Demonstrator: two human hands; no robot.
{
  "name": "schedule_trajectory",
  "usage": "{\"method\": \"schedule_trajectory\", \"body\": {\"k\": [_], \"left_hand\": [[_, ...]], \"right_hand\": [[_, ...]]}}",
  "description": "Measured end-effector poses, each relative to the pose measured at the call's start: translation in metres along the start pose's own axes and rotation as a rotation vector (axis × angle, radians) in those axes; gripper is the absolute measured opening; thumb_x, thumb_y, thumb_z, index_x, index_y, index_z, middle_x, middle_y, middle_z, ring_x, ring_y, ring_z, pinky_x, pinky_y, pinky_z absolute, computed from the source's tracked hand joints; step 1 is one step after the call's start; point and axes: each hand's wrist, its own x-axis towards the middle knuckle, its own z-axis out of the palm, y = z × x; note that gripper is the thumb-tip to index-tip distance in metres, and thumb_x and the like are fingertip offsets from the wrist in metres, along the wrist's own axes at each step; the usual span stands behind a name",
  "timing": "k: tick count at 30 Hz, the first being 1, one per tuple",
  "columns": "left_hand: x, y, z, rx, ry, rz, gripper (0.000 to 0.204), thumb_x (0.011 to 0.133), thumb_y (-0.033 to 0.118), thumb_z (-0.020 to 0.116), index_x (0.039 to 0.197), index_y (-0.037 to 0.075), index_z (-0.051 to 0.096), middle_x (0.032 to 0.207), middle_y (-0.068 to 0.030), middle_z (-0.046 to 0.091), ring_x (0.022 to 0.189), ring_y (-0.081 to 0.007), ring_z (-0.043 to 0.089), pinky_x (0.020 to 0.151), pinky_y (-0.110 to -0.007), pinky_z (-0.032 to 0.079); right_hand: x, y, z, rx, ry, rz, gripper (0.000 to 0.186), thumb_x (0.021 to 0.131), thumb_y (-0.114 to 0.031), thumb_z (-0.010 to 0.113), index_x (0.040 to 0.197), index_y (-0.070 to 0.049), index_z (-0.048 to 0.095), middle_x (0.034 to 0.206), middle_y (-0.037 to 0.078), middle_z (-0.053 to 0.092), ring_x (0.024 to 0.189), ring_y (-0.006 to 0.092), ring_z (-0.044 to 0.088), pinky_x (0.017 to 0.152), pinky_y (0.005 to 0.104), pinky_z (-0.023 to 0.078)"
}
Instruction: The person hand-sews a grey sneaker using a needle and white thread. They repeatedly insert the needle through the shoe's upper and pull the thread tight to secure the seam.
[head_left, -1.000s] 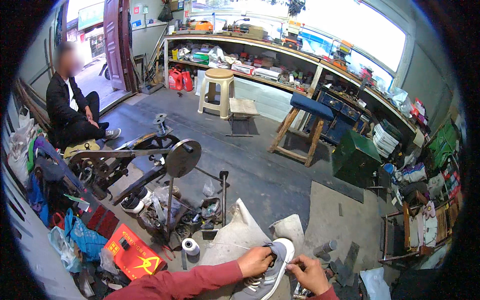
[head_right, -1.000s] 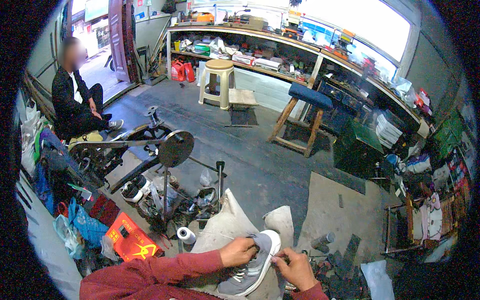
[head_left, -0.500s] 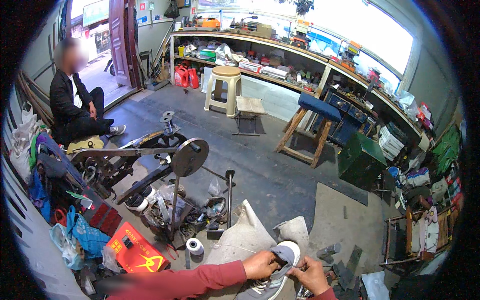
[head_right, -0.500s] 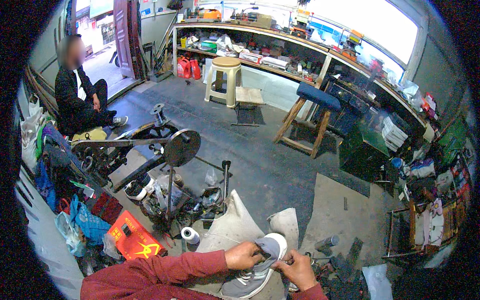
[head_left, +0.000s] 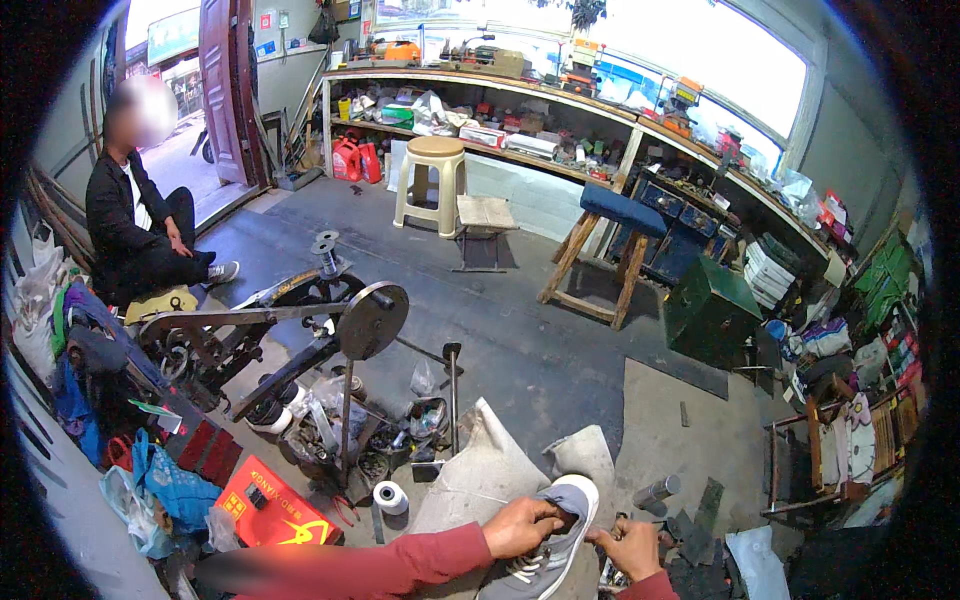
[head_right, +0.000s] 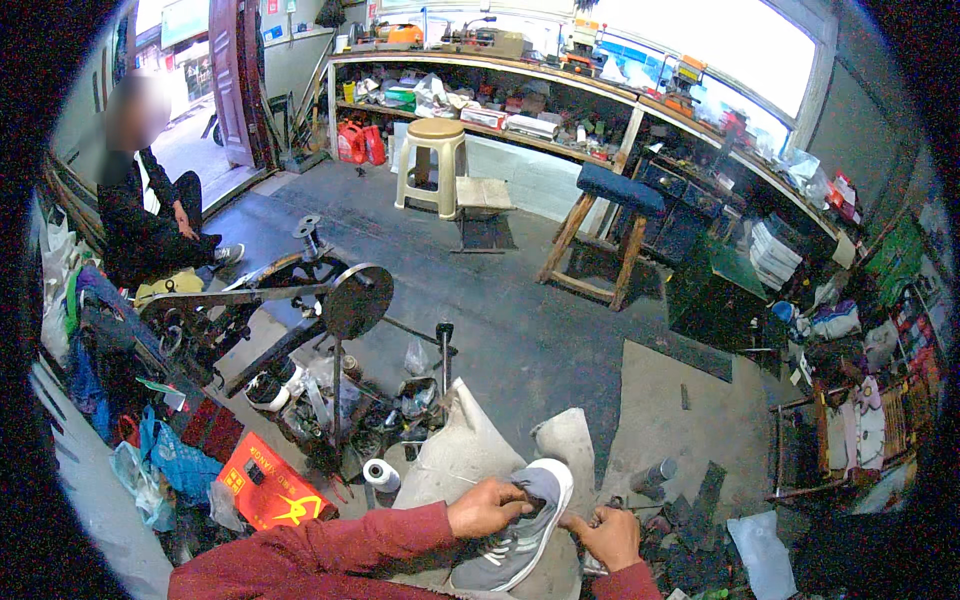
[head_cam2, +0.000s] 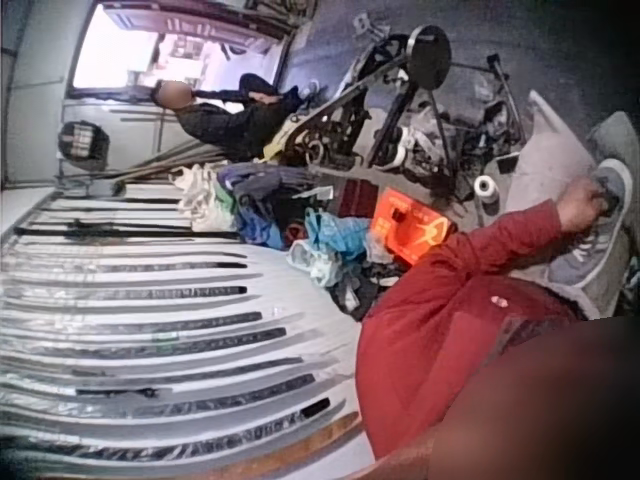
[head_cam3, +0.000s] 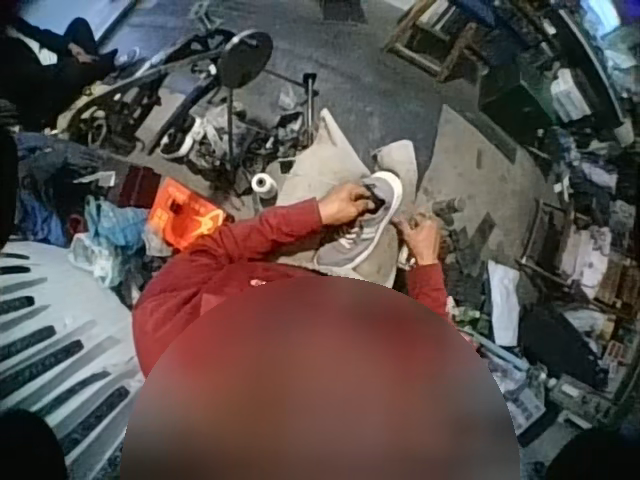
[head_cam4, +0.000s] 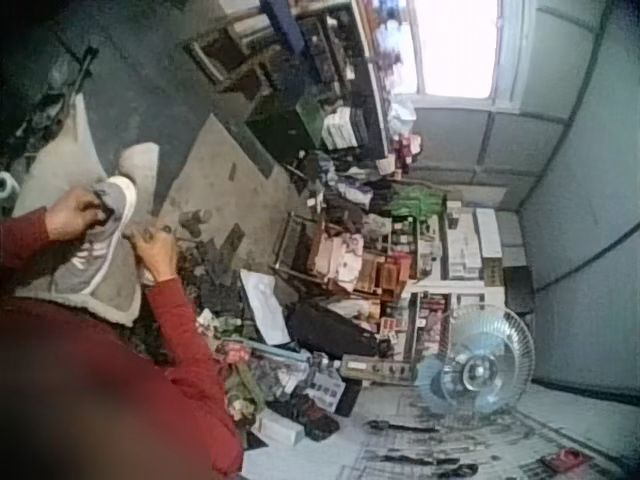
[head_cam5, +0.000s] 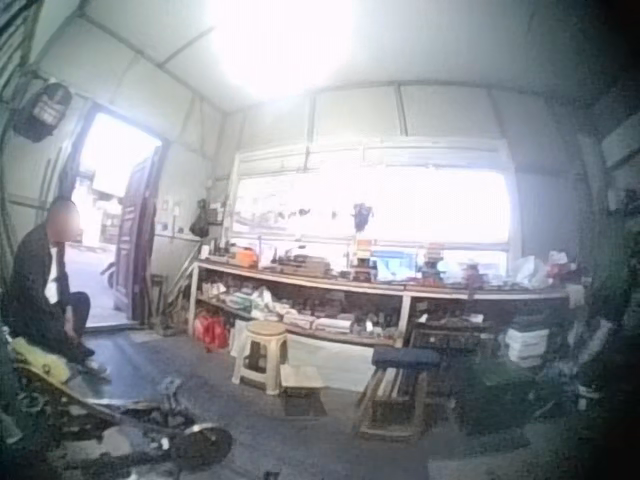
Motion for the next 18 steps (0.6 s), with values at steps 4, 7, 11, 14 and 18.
{"method": "schedule_trajectory", "body": {"k": [4, 7, 11, 14, 18], "left_hand": [[-0.005, 0.003, -0.006, -0.181, 0.018, 0.149, 0.043, 0.100, 0.039, 0.064, 0.109, -0.002, 0.073, 0.086, -0.0066, 0.071, 0.073, -0.0141, 0.061, 0.066, -0.033, 0.049], [-0.004, 0.010, -0.007, -0.070, -0.002, 0.144, 0.060, 0.097, 0.055, 0.062, 0.102, -0.005, 0.072, 0.080, -0.0080, 0.069, 0.072, -0.0170, 0.062, 0.067, -0.035, 0.050], [0.002, 0.023, 0.000, 0.187, 0.019, 0.059, 0.058, 0.095, 0.053, 0.064, 0.103, -0.004, 0.071, 0.082, -0.0159, 0.070, 0.074, -0.0259, 0.066, 0.072, -0.040, 0.052], [0.005, 0.026, -0.001, 0.179, 0.030, 0.078, 0.051, 0.094, 0.047, 0.066, 0.104, -0.002, 0.072, 0.079, -0.0159, 0.070, 0.071, -0.0230, 0.065, 0.067, -0.040, 0.050], [0.006, 0.023, -0.007, 0.267, -0.006, -0.076, 0.044, 0.095, 0.042, 0.067, 0.111, 0.002, 0.073, 0.083, -0.0121, 0.072, 0.074, -0.0202, 0.065, 0.070, -0.037, 0.052]], "right_hand": [[-0.041, 0.017, 0.005, 0.453, -0.041, 0.270, 0.048, 0.084, -0.044, 0.078, 0.087, 0.003, 0.066, 0.062, 0.010, 0.059, 0.052, 0.0184, 0.052, 0.051, 0.0355, 0.041], [-0.065, 0.004, -0.002, 1.199, -0.033, 0.296, 0.058, 0.087, -0.042, 0.076, 0.121, 0.002, 0.060, 0.070, 0.005, 0.059, 0.055, 0.0124, 0.050, 0.051, 0.0288, 0.039], [-0.054, -0.047, -0.003, 1.669, -0.076, 0.192, 0.080, 0.089, -0.044, 0.072, 0.147, 0.000, 0.041, 0.070, 0.003, 0.051, 0.055, 0.0106, 0.044, 0.051, 0.0245, 0.038], [-0.034, -0.068, -0.001, 1.759, -0.131, 0.169, 0.062, 0.092, -0.046, 0.069, 0.134, -0.003, 0.053, 0.066, 0.001, 0.044, 0.051, 0.0097, 0.037, 0.048, 0.0248, 0.031], [-0.038, -0.057, -0.010, 2.048, 0.202, 0.487, 0.033, 0.097, -0.039, 0.062, 0.083, -0.010, 0.055, 0.061, -0.005, 0.035, 0.048, 0.0059, 0.030, 0.044, 0.0234, 0.023]]}}
